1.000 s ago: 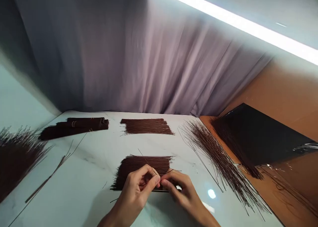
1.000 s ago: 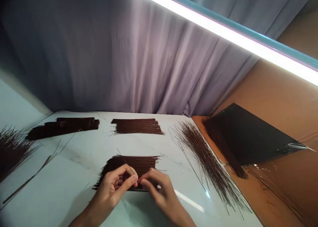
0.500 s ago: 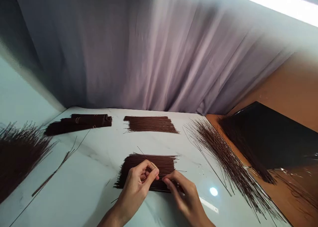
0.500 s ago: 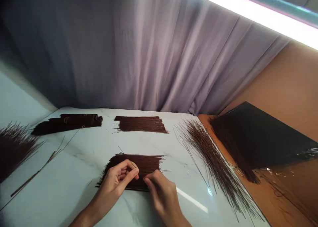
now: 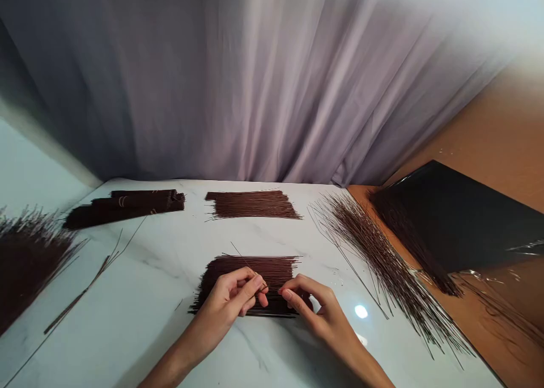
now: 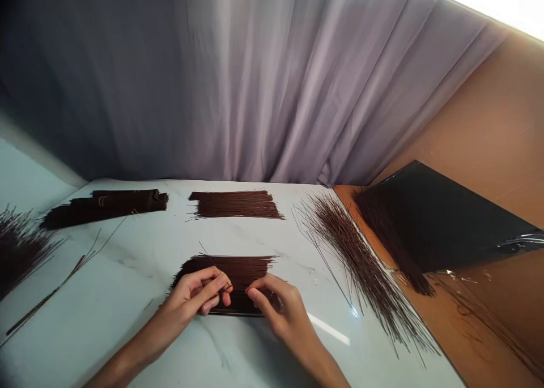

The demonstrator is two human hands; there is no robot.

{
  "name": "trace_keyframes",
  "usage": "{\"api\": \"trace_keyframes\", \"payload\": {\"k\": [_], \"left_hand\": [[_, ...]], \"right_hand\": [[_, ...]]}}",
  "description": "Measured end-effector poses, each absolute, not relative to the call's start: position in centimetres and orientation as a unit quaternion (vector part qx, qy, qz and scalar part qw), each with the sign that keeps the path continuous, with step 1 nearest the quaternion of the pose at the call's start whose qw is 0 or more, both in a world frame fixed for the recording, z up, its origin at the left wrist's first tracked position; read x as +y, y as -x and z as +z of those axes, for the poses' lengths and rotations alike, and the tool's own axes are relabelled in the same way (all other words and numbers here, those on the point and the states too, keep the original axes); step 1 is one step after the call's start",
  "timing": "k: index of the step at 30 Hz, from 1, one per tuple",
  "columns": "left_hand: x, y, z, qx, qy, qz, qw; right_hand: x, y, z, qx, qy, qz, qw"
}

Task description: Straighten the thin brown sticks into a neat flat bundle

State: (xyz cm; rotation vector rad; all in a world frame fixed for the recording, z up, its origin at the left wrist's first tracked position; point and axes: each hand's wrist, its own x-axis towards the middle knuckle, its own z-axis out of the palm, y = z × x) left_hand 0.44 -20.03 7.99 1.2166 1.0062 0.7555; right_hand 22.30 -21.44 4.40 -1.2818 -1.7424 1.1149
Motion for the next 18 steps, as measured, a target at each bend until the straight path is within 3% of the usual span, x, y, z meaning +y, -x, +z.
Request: {"api": "trace_keyframes", "payload": {"k": [18], "left_hand": [[-20.2, -0.8, 6.9, 0.446, -0.537, 0.349, 0.625]], "right_hand": [[-21.3, -23.6, 6.2, -0.691, 0.486, 0.424, 0.326]]}}
